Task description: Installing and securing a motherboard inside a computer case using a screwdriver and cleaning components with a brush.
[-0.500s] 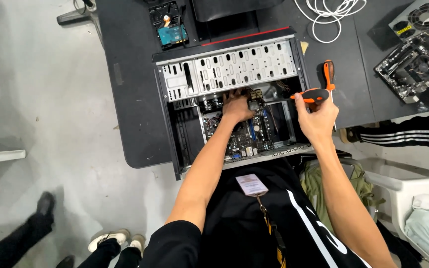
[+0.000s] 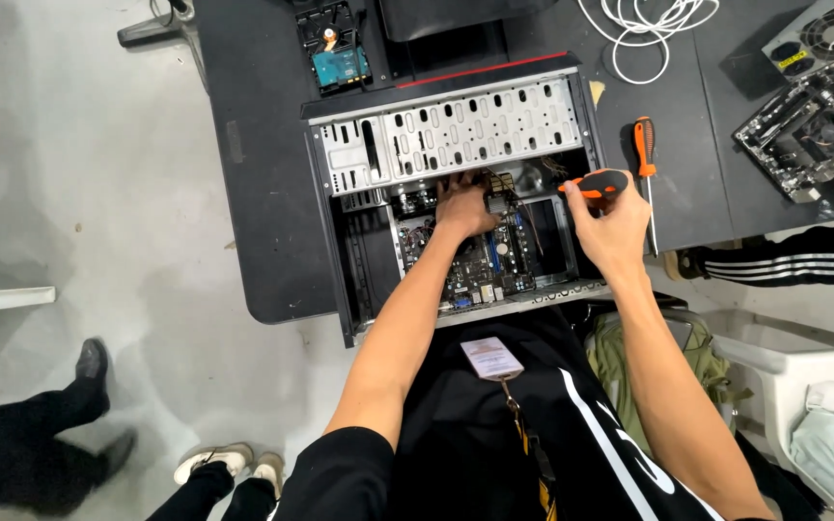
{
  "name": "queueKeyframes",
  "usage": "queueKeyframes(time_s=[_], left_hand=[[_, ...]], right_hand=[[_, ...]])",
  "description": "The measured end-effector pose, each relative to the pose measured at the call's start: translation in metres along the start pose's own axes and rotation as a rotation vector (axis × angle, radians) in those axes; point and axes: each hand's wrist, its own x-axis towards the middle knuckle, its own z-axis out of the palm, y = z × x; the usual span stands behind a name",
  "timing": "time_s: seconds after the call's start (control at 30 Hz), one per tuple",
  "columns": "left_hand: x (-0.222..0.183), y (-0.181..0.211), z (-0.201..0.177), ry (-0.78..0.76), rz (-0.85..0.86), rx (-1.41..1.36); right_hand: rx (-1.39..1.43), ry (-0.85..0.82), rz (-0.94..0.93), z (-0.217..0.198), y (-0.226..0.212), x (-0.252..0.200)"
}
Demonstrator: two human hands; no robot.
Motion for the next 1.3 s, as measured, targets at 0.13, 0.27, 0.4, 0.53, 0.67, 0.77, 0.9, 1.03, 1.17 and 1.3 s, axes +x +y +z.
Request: queueKeyframes(time_s=[0.13,0.27,0.4,0.53,0.67,0.77,0.9,1.03,1.17,1.3], left_hand=[[-0.006,0.003,-0.007,-0.03,0.013,-0.004],[-0.01,0.008,-0.002,0.009,0.057,0.119],[0.024,0.003,0.031,0.102,0.219,0.196],[-0.02,0.044,-0.018,0.315,0.484,-0.191],[0.019,0.038,0.009,0.437,0.615,-0.427],[0.024,0.034,0.001,0.395,0.638,-0.43],[-0.005,0.049,-0.014,0.35,0.695,-0.315],[0.02,0.043,-0.001,0.273,0.699,-0.403],[0.028,0.039,0.008,0.259,0.678,-0.354],[0.034,0.033,0.007,0.275,0.668,-0.366]], right_hand=[[-0.002,-0.139,-0.006,-0.004,-0.019,0.016],[-0.206,-0.143,0.001,0.004,-0.013,0.023],[-0.06,-0.102,0.154,0.026,0.004,0.022],[-0.223,-0.037,0.269,0.037,0.014,0.024],[-0.35,-0.132,0.388,0.025,-0.033,0.028],[-0.238,-0.241,-0.023,-0.006,-0.083,0.043],[-0.31,-0.506,-0.253,-0.013,-0.051,0.059],[-0.626,-0.42,-0.293,-0.002,-0.009,0.059],[-0.92,-0.349,-0.254,0.005,-0.003,0.055],[-0.646,-0.688,-0.106,-0.021,-0.049,0.071]])
